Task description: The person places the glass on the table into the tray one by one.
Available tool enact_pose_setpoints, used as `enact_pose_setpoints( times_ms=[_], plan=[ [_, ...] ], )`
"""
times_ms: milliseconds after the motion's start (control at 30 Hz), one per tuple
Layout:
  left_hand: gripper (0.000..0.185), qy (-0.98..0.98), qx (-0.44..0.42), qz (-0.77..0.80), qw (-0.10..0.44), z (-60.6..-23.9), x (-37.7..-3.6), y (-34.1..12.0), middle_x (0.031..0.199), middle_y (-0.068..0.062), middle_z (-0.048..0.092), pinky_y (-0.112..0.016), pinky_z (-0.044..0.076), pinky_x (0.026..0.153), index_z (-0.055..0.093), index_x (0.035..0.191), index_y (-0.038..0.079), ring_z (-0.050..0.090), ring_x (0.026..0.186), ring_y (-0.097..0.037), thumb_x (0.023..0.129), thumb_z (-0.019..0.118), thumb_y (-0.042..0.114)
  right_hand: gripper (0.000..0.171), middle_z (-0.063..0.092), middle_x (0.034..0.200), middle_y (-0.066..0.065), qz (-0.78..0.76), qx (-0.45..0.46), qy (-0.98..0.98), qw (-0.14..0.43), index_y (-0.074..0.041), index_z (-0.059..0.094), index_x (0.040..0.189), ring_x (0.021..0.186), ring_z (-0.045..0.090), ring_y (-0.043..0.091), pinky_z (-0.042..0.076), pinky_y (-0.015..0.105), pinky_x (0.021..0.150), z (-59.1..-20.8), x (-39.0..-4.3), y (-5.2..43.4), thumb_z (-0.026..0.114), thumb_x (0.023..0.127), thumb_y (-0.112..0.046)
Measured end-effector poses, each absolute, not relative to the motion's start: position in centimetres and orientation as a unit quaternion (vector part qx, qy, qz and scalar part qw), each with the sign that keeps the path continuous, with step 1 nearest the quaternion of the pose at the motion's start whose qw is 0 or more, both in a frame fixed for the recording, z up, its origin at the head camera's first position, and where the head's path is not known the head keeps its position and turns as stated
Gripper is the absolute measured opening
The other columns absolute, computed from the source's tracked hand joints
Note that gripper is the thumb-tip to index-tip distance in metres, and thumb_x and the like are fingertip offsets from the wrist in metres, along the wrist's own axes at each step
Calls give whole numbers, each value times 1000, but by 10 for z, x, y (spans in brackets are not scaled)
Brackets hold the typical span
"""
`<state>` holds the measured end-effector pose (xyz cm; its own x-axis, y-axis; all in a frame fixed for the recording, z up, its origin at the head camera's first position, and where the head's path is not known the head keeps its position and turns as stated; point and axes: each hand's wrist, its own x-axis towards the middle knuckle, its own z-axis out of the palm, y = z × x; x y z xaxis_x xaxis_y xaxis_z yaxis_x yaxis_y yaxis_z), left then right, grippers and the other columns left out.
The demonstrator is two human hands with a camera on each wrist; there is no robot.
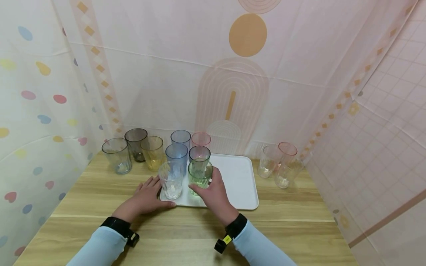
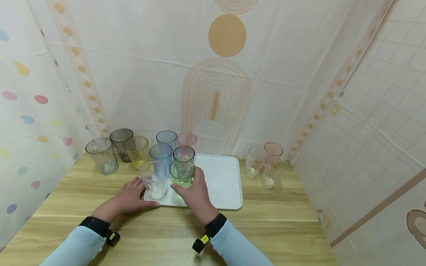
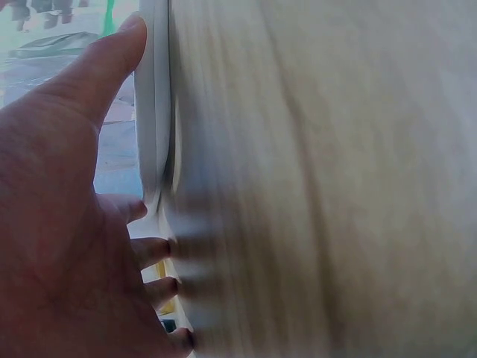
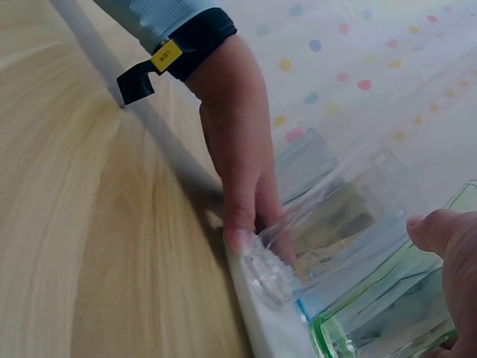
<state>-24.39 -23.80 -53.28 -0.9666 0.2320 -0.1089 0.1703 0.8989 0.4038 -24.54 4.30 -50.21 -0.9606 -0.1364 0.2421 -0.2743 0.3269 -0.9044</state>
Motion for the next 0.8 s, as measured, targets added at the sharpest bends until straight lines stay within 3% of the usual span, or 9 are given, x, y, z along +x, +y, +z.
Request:
enact_pose_setpoints(
  times_ms=[800],
  plan=[
    [130, 972, 106, 197, 70, -534, -243, -239, 176, -34, 26, -84, 13, 124, 34, 168, -9, 19, 161, -61, 85, 79, 81, 89, 57, 146, 6, 559, 122, -818, 57, -7, 47, 157, 141, 55, 25, 46, 48, 120, -521, -247, 34, 96, 89, -37]
  ],
)
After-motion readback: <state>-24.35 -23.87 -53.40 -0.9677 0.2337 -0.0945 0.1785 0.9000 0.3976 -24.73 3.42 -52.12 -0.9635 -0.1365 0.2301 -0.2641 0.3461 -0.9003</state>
